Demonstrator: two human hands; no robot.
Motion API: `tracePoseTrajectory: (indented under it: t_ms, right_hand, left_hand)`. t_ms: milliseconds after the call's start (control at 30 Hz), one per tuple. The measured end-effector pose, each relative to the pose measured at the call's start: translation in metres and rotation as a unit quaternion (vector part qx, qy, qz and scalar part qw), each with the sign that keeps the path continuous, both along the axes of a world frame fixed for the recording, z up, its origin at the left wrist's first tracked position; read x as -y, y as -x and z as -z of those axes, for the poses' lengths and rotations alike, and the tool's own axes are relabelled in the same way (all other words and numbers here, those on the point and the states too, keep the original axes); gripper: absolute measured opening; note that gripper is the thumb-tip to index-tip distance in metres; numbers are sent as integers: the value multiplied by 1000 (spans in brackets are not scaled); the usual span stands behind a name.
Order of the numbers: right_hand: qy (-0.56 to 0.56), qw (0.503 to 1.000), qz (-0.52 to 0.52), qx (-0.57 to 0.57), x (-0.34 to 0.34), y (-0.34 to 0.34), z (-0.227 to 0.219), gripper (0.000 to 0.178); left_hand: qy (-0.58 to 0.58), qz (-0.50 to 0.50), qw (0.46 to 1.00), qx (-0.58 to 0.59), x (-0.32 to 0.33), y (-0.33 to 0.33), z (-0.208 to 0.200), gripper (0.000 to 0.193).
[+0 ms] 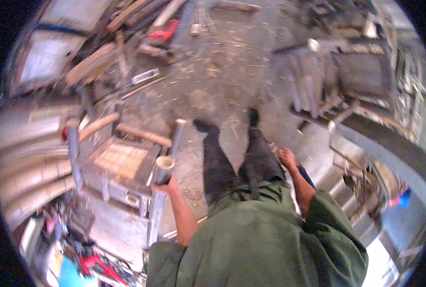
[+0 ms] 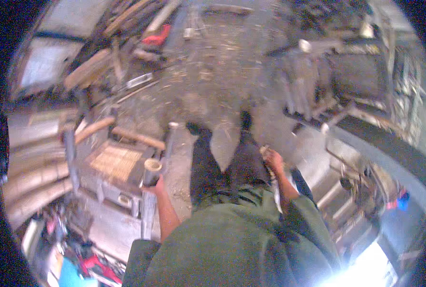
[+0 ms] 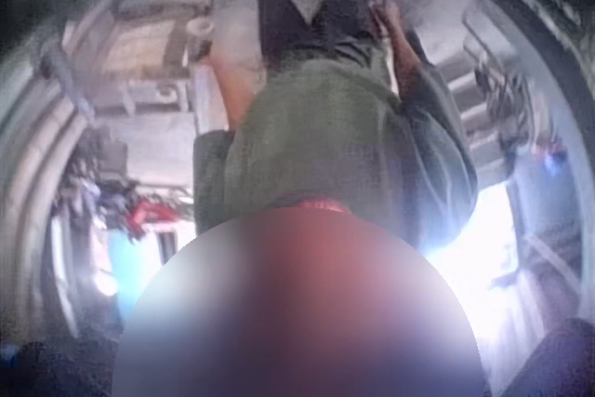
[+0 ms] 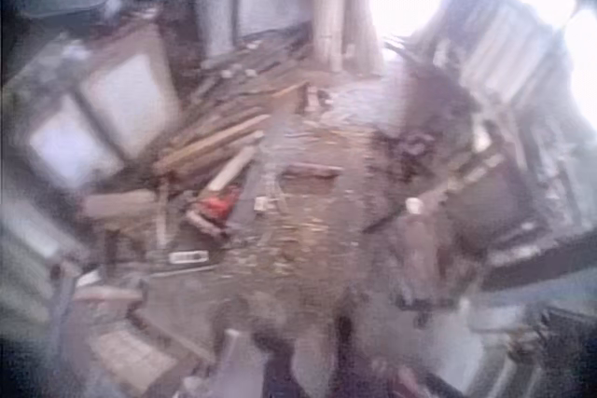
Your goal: The person uses a red power drill to fasten bamboo pieces together, then switches to a knife to shape and fit additional bamboo components into a chair frame. The person repeatedly adjusts the frame and inserts small bamboo sticks into pre-drilled holes.
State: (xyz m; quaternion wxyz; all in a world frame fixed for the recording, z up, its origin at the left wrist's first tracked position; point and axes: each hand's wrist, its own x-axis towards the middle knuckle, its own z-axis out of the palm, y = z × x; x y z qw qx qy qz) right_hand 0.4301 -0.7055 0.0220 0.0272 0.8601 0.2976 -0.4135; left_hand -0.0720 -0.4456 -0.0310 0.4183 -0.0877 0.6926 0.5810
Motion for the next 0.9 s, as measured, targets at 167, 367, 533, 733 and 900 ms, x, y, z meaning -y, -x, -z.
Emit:
tracePoseTrajectory:
  t_ms: [167,367,533,733,900]
  right_hand:
    - [-74,989,126,27,24,-24,11,37]
    - [-74,992,98,15,28,-83,49,37]
    - [-111,984,134,-21,25,-160,84,37]
    - [-162,977,130,48,11,-262,95,32]
    - [-111,966,177,153,3,-393,131,34]
  left_hand:
    - [-32,-145,978,144,-30,-43,-54,82]
    - [62,-4,980,188,36,-82,-63,85]
    - [198,487,850,-2,106,-131,-50,63]
    - [230,527,817,-35,229,-193,-59,29]
    - [181,779,560,-215,297,-246,-97,32]
